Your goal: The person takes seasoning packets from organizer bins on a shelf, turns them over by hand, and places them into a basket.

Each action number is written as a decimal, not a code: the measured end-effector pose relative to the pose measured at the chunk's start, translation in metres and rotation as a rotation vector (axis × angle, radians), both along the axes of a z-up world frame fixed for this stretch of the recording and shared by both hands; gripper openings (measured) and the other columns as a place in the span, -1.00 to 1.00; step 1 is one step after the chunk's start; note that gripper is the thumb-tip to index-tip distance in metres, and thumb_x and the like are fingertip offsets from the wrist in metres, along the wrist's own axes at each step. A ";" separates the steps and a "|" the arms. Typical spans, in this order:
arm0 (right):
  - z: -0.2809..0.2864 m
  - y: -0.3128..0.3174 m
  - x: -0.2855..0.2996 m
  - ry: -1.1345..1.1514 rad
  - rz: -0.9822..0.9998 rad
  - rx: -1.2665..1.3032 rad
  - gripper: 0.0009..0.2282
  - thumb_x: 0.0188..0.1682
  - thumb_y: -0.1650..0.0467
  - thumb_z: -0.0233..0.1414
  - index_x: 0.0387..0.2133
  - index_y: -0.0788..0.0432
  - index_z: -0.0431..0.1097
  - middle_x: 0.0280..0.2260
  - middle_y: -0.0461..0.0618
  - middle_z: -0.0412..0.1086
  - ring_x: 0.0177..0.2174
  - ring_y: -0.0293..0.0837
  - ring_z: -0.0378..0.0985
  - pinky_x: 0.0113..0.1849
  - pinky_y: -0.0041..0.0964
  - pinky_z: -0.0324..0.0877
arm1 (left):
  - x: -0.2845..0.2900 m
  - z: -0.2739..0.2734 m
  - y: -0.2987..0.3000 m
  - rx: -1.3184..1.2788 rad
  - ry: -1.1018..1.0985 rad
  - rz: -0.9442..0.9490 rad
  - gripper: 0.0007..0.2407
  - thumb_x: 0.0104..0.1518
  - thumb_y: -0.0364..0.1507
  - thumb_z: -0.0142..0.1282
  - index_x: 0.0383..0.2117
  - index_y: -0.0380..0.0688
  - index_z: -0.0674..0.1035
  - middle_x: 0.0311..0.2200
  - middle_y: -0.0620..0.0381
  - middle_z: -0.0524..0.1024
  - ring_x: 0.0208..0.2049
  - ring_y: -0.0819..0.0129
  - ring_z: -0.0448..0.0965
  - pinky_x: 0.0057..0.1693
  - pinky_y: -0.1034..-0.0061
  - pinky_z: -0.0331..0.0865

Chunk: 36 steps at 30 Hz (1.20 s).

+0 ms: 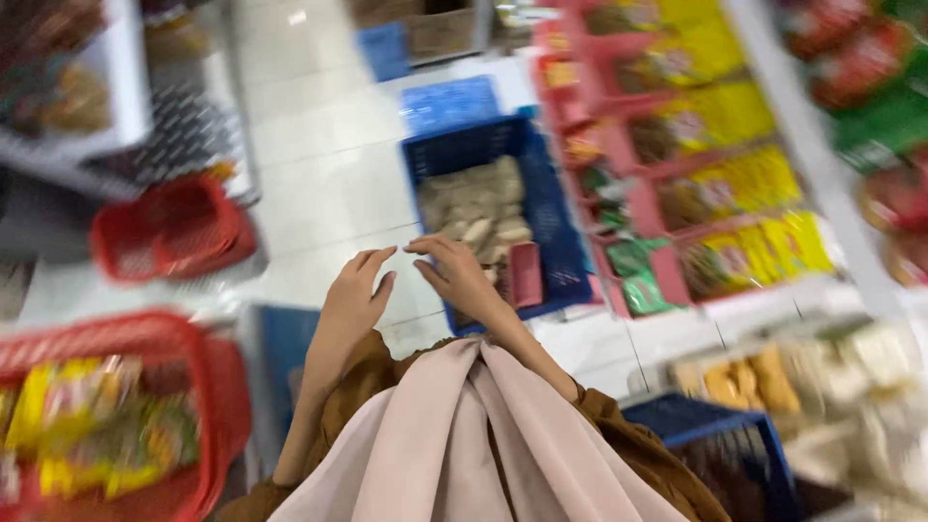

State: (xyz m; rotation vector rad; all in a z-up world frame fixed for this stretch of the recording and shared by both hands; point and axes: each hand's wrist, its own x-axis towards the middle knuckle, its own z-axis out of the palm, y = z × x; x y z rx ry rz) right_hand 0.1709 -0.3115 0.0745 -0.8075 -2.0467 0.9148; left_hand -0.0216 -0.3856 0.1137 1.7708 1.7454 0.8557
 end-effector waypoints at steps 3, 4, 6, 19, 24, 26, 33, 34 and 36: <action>0.005 -0.031 -0.063 0.002 0.142 -0.035 -0.80 0.04 0.51 0.10 -0.07 0.17 0.48 -0.06 0.05 0.51 -0.04 0.06 0.55 -0.02 -0.12 0.39 | -0.050 0.003 -0.065 0.043 0.055 0.157 -0.69 0.22 -0.44 0.08 0.09 -0.14 0.53 0.00 -0.12 0.52 0.01 -0.07 0.52 0.09 0.22 0.40; 0.006 -0.038 -0.083 0.002 0.183 -0.051 -0.80 0.04 0.52 0.09 -0.07 0.17 0.48 -0.07 0.04 0.51 -0.04 0.05 0.56 -0.02 -0.14 0.39 | -0.067 0.006 -0.085 0.021 0.043 0.225 -0.70 0.22 -0.44 0.08 0.09 -0.14 0.53 0.00 -0.12 0.52 -0.01 -0.07 0.53 0.08 0.21 0.40; 0.008 -0.063 -0.118 0.012 0.292 -0.102 -0.80 0.02 0.54 0.09 -0.09 0.17 0.49 -0.08 0.04 0.52 -0.05 0.03 0.56 0.00 -0.15 0.40 | -0.097 0.009 -0.122 0.043 0.054 0.361 -0.71 0.21 -0.46 0.08 0.07 -0.15 0.53 -0.01 -0.13 0.52 -0.02 -0.09 0.52 0.07 0.20 0.40; 0.023 -0.155 -0.309 0.043 0.837 -0.018 -0.76 0.06 0.60 0.07 0.00 0.24 0.42 -0.05 0.13 0.45 -0.10 -0.03 0.59 -0.05 -0.21 0.48 | -0.202 -0.044 -0.324 0.093 0.581 1.026 -0.75 0.18 -0.48 0.14 -0.03 -0.21 0.59 -0.17 -0.07 0.56 -0.10 -0.04 0.51 0.11 0.14 0.30; 0.014 -0.162 -0.375 -0.294 0.956 0.040 -0.68 0.00 0.43 0.13 0.03 0.26 0.41 -0.22 0.17 0.46 -0.20 0.05 0.57 -0.13 -0.13 0.44 | -0.211 -0.059 -0.327 -0.035 0.612 1.052 -0.78 0.12 -0.42 0.14 -0.12 -0.17 0.61 -0.28 0.01 0.59 -0.18 0.10 0.55 0.12 0.14 0.28; -0.017 -0.165 -0.406 -0.403 1.049 0.155 -0.67 -0.02 0.36 0.16 0.00 0.26 0.45 -0.25 0.22 0.48 -0.20 0.15 0.55 -0.14 -0.05 0.42 | -0.206 -0.065 -0.325 -0.038 0.647 1.079 -0.74 0.06 -0.38 0.15 -0.14 -0.16 0.62 -0.35 0.01 0.58 -0.22 0.11 0.55 0.14 0.13 0.28; -0.201 -0.222 -0.533 -0.913 1.219 0.358 -0.63 -0.11 0.21 0.24 -0.18 0.25 0.52 -0.24 0.31 0.50 -0.20 0.25 0.58 -0.15 0.05 0.46 | -0.205 -0.072 -0.325 0.052 0.566 1.154 -0.77 0.05 -0.41 0.19 -0.19 -0.21 0.62 -0.32 0.01 0.56 -0.19 0.12 0.55 0.16 0.20 0.27; -0.218 -0.232 -0.539 -1.040 1.215 0.355 -0.61 -0.16 0.20 0.24 -0.17 0.22 0.52 -0.23 0.28 0.50 -0.20 0.23 0.58 -0.17 0.04 0.46 | -0.205 -0.072 -0.325 0.046 0.557 1.165 -0.79 0.05 -0.42 0.19 -0.21 -0.19 0.62 -0.32 0.01 0.56 -0.19 0.12 0.55 0.16 0.20 0.28; -0.244 -0.237 -0.545 -1.025 1.289 0.436 -0.63 -0.13 0.21 0.22 -0.13 0.17 0.53 -0.20 0.26 0.51 -0.20 0.23 0.58 -0.17 0.05 0.46 | -0.205 -0.070 -0.323 0.054 0.546 1.180 -0.81 0.04 -0.43 0.19 -0.24 -0.18 0.62 -0.33 0.02 0.56 -0.18 0.12 0.55 0.16 0.21 0.28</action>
